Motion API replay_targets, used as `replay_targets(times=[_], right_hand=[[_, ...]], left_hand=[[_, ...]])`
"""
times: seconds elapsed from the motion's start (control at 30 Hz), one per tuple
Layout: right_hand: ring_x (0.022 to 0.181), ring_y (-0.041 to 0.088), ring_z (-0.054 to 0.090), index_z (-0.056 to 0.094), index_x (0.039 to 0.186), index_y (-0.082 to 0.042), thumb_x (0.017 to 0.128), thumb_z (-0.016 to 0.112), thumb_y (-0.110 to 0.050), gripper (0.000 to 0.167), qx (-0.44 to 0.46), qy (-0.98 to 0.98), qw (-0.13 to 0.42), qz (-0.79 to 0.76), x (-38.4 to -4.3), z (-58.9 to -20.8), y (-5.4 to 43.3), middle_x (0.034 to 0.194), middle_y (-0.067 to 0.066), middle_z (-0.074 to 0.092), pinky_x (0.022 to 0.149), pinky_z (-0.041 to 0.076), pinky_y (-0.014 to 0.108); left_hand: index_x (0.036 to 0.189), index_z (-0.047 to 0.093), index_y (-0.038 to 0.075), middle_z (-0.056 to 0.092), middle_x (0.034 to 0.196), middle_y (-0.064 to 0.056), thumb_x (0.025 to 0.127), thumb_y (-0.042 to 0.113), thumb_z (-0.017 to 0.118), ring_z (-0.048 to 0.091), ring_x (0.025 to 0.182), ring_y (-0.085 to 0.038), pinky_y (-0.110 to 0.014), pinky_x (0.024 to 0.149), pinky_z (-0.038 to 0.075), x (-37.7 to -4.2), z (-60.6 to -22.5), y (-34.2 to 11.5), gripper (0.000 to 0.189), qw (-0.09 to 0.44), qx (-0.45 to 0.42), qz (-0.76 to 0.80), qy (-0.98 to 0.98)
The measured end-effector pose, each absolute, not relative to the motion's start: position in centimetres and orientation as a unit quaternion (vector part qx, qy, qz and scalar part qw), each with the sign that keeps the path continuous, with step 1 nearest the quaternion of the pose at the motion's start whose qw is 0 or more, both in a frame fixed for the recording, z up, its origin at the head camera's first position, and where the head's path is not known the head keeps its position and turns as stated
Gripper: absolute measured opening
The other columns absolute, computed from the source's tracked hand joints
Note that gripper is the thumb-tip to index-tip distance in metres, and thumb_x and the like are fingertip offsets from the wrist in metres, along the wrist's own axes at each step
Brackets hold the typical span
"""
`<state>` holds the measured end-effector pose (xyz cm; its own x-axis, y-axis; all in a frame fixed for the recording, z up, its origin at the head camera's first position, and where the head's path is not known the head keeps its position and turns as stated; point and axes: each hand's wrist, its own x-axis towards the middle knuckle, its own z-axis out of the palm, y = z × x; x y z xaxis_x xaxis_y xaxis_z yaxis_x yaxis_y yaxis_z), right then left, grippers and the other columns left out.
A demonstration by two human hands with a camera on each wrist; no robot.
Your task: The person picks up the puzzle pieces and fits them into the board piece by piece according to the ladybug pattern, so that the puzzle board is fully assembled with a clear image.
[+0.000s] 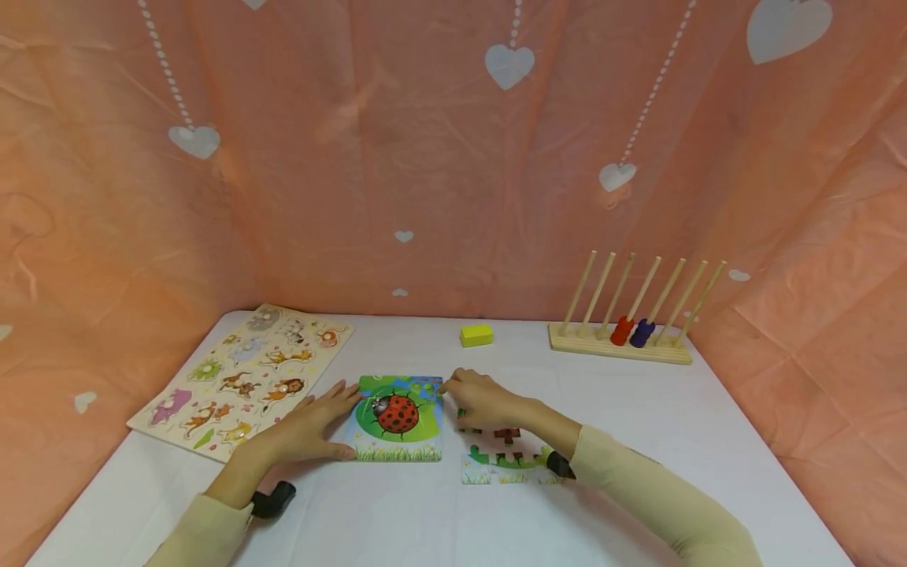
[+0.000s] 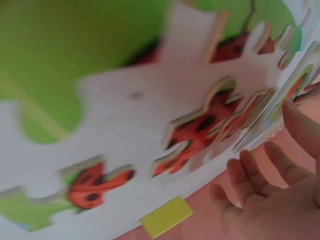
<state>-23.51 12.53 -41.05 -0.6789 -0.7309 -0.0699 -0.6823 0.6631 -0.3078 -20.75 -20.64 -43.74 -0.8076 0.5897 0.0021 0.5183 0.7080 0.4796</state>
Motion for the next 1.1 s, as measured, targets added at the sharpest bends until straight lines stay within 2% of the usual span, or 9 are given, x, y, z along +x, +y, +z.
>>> replay_targets(times=[0.1, 0.27, 0.47, 0.83, 1.1], right_hand=[[0.092, 0.018, 0.048, 0.056, 0.134, -0.003, 0.086, 0.079, -0.010, 0.054, -0.378, 0.907, 0.102, -0.154, -23.2, -41.0, 13.4, 0.108, 0.006, 0.056, 0.078, 0.040, 0.035], [0.083, 0.014, 0.045, 0.056, 0.132, -0.001, 0.085, 0.074, 0.003, 0.050, -0.370, 0.902, 0.121, -0.189, -22.6, -41.5, 14.0, 0.095, 0.004, 0.052, 0.074, 0.039, 0.030], [0.085, 0.015, 0.044, 0.057, 0.130, -0.001, 0.083, 0.071, 0.010, 0.051, -0.357, 0.903, 0.128, -0.203, -22.5, -42.0, 14.1, 0.093, 0.005, 0.052, 0.075, 0.041, 0.027], [0.093, 0.018, 0.045, 0.058, 0.130, -0.003, 0.081, 0.075, 0.008, 0.053, -0.340, 0.906, 0.134, -0.215, -22.6, -41.9, 14.3, 0.099, 0.005, 0.053, 0.081, 0.045, 0.031], [0.090, 0.017, 0.042, 0.064, 0.118, -0.003, 0.081, 0.077, 0.005, 0.040, -0.353, 0.902, 0.126, -0.216, -23.1, -41.9, 14.7, 0.092, 0.001, 0.052, 0.077, 0.040, 0.028]], left_hand=[[0.148, 0.043, -0.003, 0.028, 0.158, -0.025, 0.079, 0.050, 0.079, 0.017, 0.146, -0.050, -0.077, 0.107, 0.016, -20.7, -43.7, -20.7, 0.094, 0.074, 0.303, 0.235, 0.921], [0.147, 0.043, -0.005, 0.025, 0.159, -0.026, 0.080, 0.050, 0.079, 0.019, 0.144, -0.053, -0.078, 0.106, 0.016, -20.4, -43.6, -20.8, 0.094, 0.075, 0.304, 0.232, 0.921], [0.147, 0.042, -0.006, 0.025, 0.159, -0.026, 0.080, 0.050, 0.078, 0.022, 0.142, -0.054, -0.078, 0.106, 0.016, -20.2, -43.7, -20.9, 0.095, 0.074, 0.304, 0.232, 0.921], [0.147, 0.042, -0.006, 0.028, 0.158, -0.027, 0.080, 0.052, 0.077, 0.023, 0.142, -0.054, -0.077, 0.106, 0.017, -20.4, -43.8, -20.8, 0.095, 0.071, 0.304, 0.228, 0.922], [0.146, 0.043, -0.006, 0.032, 0.155, -0.029, 0.079, 0.052, 0.078, 0.025, 0.141, -0.054, -0.077, 0.106, 0.019, -20.6, -43.6, -20.7, 0.095, 0.064, 0.308, 0.218, 0.924]])
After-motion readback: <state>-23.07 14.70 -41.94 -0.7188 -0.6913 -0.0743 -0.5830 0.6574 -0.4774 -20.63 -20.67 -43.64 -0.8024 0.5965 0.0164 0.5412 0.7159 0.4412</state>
